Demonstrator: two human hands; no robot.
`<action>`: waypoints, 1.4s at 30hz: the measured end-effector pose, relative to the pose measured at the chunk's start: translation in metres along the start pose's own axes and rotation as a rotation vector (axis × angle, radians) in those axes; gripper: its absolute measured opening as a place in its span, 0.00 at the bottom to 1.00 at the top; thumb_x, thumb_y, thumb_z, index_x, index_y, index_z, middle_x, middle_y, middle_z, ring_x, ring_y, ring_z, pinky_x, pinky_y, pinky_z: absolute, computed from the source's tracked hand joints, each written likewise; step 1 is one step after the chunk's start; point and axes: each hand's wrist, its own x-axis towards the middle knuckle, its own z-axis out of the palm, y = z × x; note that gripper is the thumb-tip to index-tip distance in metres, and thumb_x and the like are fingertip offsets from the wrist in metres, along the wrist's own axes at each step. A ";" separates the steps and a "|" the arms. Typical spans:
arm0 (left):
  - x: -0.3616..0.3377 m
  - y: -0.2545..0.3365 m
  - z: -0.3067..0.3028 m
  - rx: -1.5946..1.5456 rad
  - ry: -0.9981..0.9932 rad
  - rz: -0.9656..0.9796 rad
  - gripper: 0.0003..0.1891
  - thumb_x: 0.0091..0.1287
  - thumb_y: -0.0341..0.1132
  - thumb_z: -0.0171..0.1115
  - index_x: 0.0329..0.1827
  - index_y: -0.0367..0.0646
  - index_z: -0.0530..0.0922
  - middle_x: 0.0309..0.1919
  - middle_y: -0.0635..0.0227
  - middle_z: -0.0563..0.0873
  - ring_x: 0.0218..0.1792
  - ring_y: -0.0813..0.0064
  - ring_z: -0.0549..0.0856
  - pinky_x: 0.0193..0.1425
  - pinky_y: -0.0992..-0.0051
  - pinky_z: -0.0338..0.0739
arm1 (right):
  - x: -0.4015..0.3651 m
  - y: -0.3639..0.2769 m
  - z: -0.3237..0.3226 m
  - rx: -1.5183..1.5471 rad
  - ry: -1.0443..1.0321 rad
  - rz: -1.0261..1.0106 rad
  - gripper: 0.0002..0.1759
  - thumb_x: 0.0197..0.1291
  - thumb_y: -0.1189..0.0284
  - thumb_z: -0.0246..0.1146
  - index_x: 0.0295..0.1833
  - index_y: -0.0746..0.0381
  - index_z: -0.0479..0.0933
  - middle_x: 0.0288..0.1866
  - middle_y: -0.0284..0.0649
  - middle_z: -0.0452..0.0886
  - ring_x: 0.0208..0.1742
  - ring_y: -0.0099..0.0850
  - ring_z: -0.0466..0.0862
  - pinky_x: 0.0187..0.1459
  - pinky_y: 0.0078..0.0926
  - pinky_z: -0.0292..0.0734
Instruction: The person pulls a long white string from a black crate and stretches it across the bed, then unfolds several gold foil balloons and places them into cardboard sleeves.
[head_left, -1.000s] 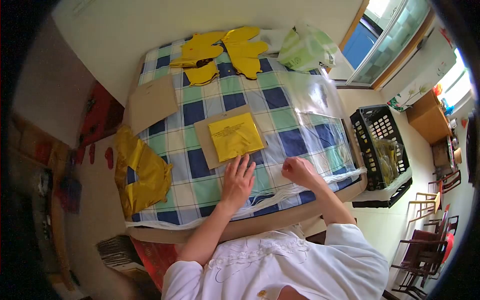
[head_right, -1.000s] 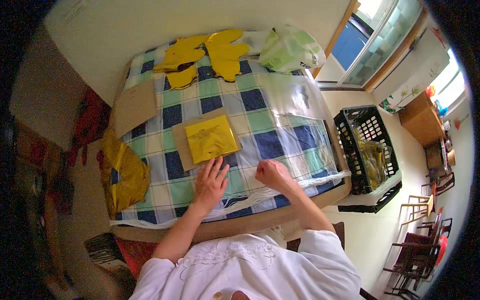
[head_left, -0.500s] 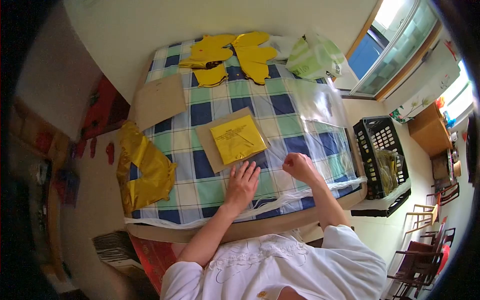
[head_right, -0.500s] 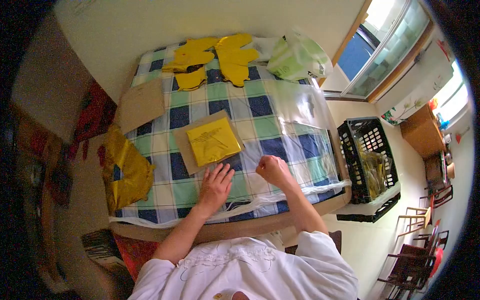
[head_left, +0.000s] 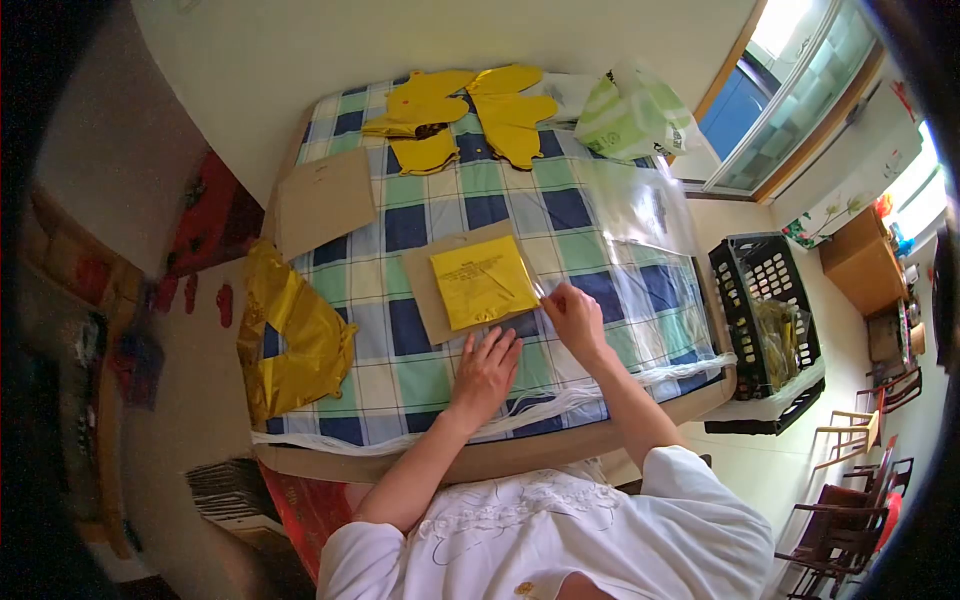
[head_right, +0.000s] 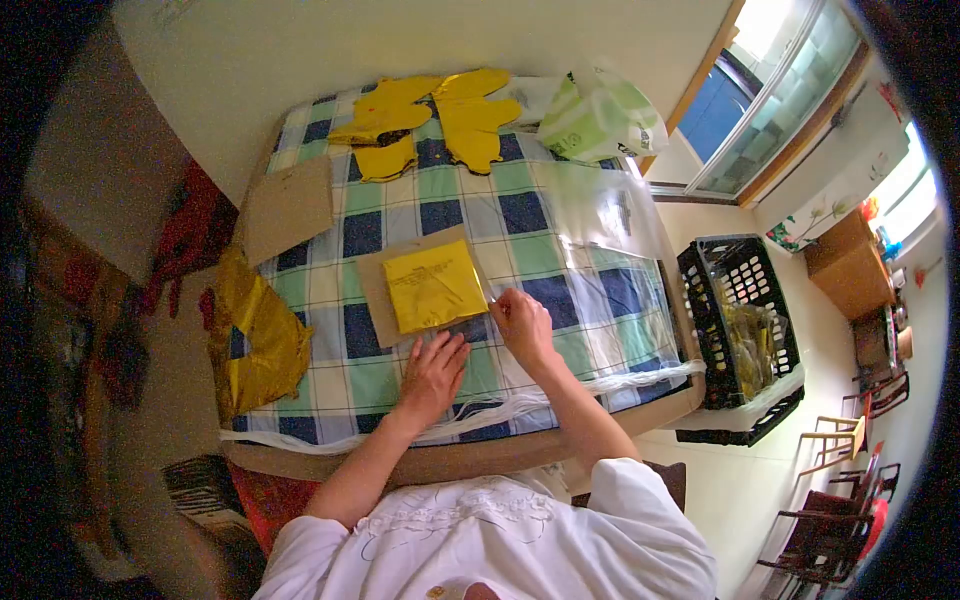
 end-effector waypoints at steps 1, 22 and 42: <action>-0.001 0.000 0.000 0.000 -0.005 0.003 0.18 0.65 0.36 0.57 0.57 0.44 0.76 0.60 0.64 0.76 0.64 0.63 0.71 0.69 0.52 0.59 | -0.004 0.000 0.002 0.035 0.013 -0.008 0.12 0.57 0.65 0.63 0.34 0.63 0.75 0.30 0.46 0.80 0.33 0.45 0.81 0.34 0.40 0.75; -0.003 0.002 -0.001 -0.025 0.004 -0.025 0.19 0.64 0.35 0.57 0.58 0.44 0.75 0.62 0.63 0.73 0.65 0.62 0.69 0.69 0.51 0.58 | -0.017 0.002 -0.001 -0.202 0.032 -0.031 0.09 0.56 0.65 0.63 0.30 0.58 0.76 0.31 0.39 0.79 0.39 0.38 0.80 0.42 0.37 0.67; -0.002 -0.001 -0.002 -0.053 0.012 -0.008 0.17 0.65 0.35 0.56 0.57 0.42 0.76 0.59 0.62 0.76 0.63 0.62 0.71 0.69 0.52 0.59 | 0.004 0.013 -0.014 0.059 -0.074 -0.252 0.11 0.52 0.73 0.65 0.41 0.58 0.73 0.38 0.39 0.76 0.44 0.41 0.77 0.44 0.39 0.68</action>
